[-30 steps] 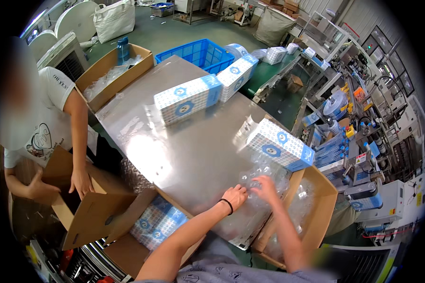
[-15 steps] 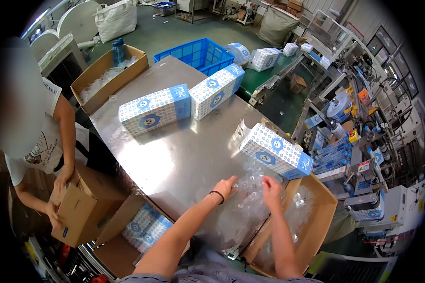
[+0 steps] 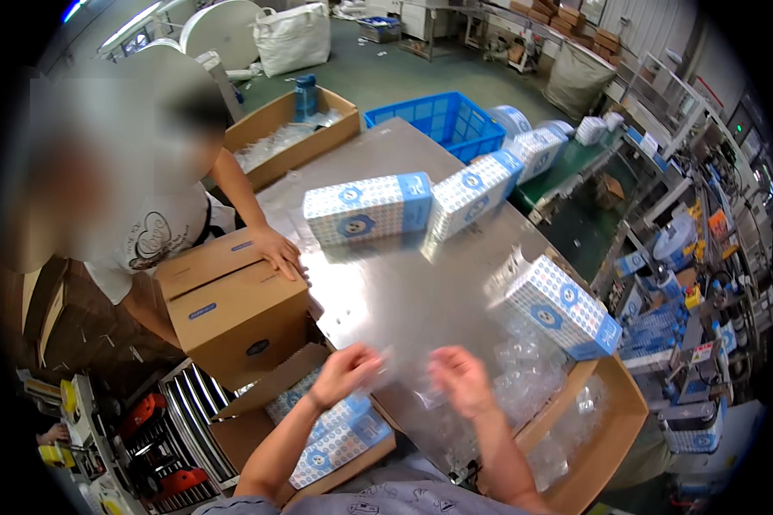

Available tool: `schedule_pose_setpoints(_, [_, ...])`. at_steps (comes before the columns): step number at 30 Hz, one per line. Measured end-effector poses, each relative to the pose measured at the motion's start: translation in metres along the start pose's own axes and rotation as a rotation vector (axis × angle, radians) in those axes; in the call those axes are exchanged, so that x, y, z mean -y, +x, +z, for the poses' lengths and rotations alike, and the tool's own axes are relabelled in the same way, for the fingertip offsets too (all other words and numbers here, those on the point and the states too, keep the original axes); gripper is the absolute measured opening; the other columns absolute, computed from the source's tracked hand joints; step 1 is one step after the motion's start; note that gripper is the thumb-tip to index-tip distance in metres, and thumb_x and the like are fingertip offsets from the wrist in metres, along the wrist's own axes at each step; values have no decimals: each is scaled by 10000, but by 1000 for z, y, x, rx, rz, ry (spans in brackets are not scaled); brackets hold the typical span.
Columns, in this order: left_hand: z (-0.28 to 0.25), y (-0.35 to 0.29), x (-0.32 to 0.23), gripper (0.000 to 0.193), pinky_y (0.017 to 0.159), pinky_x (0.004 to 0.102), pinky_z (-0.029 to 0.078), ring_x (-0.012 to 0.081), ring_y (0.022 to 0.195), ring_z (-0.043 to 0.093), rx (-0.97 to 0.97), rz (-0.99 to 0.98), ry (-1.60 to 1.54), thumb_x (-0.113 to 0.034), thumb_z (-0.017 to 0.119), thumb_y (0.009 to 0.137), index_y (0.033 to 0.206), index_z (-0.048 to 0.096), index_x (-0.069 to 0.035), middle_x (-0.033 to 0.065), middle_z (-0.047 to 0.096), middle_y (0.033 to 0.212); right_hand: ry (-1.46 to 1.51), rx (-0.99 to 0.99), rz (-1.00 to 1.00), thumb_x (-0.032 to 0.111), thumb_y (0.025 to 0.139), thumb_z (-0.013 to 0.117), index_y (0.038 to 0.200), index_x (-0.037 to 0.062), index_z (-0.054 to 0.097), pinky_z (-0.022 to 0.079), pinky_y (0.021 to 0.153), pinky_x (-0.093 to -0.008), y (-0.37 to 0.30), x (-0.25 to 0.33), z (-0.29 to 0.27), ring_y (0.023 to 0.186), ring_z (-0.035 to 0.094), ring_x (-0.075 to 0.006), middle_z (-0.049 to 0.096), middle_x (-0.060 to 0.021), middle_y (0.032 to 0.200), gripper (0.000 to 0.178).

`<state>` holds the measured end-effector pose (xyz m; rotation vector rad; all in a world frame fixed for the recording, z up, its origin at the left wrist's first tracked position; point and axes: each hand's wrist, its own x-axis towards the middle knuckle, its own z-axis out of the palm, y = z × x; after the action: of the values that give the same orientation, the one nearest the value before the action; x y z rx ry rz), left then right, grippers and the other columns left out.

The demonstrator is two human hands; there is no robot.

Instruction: The person packs blue and white patterned product boxes into larger brown cardboard boxes on a conveyor line. They place bubble wrap inside the boxes, arrange the product boxes, and then close the flaps of the cardboard boxes. The person also picks up and moves empty cardboard boxes from a stack.

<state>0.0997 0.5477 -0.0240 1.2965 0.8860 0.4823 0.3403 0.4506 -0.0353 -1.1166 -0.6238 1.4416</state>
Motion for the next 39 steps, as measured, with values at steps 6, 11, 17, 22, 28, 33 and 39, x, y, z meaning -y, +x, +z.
schedule_pose_setpoints(6, [-80, -127, 131, 168, 678, 371, 542, 283, 738, 688, -495, -169, 506, -115, 677, 879, 998, 635, -4, 159, 697, 840, -559, 500, -135, 78, 938, 623, 1164, 28, 626, 538, 721, -293, 15, -72, 126, 829, 640, -147, 667, -78, 979, 231])
schedule_pose_setpoints(11, [-82, -170, 246, 432, 928, 433, 509, 406, 1011, 649, -491, -51, 839, -181, 653, 870, 1269, 581, -30, 245, 643, 1161, -893, 482, -284, 79, 836, 644, 1068, 32, 687, 540, 788, -356, 109, -29, 139, 903, 670, -261, 667, -150, 1030, 240])
schedule_pose_setpoints(17, [-66, -187, 156, 396, 889, 313, 531, 247, 1064, 673, -273, -397, 0, -187, 632, 947, 1304, 579, -23, 170, 657, 1224, -2172, -267, -624, 97, 829, 617, 1440, 162, 383, 309, 1072, -600, 320, 130, -15, 1360, 362, -377, 381, -121, 1487, 658])
schedule_pose_setpoints(22, [-58, -94, 27, 366, 965, 327, 501, 214, 1134, 624, -259, -56, -232, -138, 657, 945, 1259, 587, 37, 142, 668, 1180, -2263, 144, -207, 235, 708, 779, 1369, 155, 439, 111, 1103, -751, 364, 103, -34, 1399, 346, -270, 447, -71, 1442, 747])
schedule_pose_setpoints(28, [-6, 97, -18, 982, 1101, 489, 341, 427, 1325, 392, -430, 376, 1112, -420, 865, 649, 1433, 393, -65, 233, 461, 1372, -1377, 963, -462, 419, 716, 815, 1204, 66, 608, 403, 1052, -452, 251, 83, 18, 1189, 561, -303, 630, -103, 1193, 637])
schedule_pose_setpoints(33, [27, 177, -30, 1060, 985, 465, 457, 417, 1111, 582, -116, -114, 1067, -391, 888, 541, 1419, 410, -39, 234, 584, 1226, -1574, 29, -721, 32, 746, 660, 1185, 72, 616, 446, 987, -411, 308, 160, -67, 1117, 566, -345, 624, -141, 1150, 443])
schedule_pose_setpoints(39, [-65, 136, -62, 818, 988, 357, 470, 249, 1085, 618, 53, 164, 12, -204, 923, 544, 1267, 588, -17, 135, 662, 1168, -2007, -262, -718, -34, 739, 630, 1319, 138, 503, 400, 1026, -502, 372, 202, -129, 1237, 465, -355, 505, -114, 1319, 619])
